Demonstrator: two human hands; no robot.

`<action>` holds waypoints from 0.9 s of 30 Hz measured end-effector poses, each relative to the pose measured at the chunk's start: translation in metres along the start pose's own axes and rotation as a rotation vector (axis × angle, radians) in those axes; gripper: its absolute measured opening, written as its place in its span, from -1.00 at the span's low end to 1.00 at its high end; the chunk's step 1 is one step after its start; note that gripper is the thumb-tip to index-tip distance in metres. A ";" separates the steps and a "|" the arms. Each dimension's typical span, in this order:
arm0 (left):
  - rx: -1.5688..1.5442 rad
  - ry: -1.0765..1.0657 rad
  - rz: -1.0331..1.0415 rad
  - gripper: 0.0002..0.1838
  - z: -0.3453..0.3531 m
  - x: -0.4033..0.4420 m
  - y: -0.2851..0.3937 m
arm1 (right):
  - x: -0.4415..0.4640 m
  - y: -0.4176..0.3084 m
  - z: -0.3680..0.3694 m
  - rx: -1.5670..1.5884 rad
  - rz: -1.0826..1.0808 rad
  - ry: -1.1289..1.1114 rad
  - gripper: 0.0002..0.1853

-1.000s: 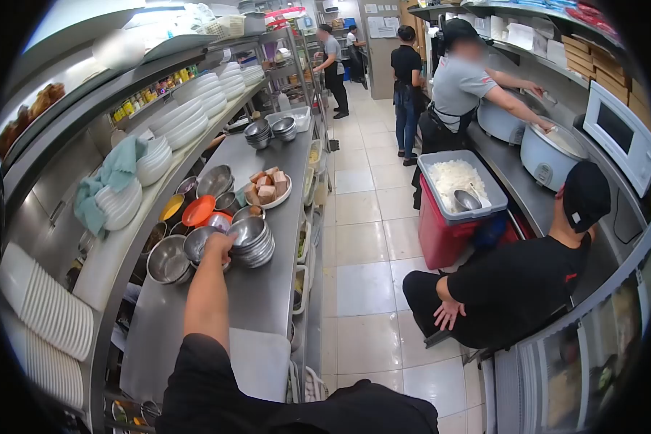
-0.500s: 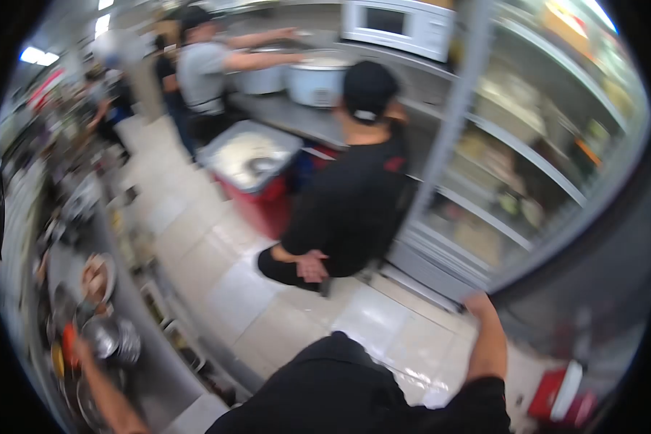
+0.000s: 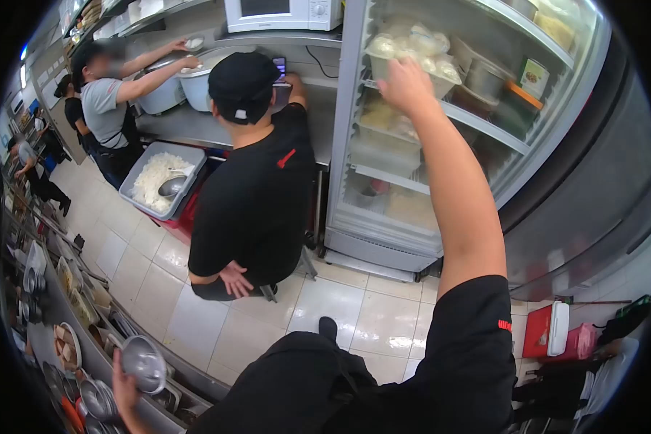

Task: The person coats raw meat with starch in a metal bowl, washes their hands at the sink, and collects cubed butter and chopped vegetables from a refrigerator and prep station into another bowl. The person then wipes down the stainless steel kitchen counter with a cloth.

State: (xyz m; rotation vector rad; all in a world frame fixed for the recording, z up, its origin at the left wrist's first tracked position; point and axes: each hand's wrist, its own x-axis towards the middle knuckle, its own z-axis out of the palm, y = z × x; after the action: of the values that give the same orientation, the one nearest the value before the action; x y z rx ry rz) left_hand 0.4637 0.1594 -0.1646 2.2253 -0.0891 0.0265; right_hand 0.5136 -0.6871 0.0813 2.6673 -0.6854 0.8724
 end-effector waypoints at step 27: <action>0.373 0.562 -0.204 -0.33 0.004 0.023 0.074 | 0.178 -0.077 0.008 -0.754 -0.478 -0.077 -0.72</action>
State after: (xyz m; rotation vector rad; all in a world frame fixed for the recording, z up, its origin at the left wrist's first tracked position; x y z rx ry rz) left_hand 0.4811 0.1102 -0.1072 2.4973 0.4848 0.5928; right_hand 0.6826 -0.6875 0.1762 2.0375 -0.2760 0.2914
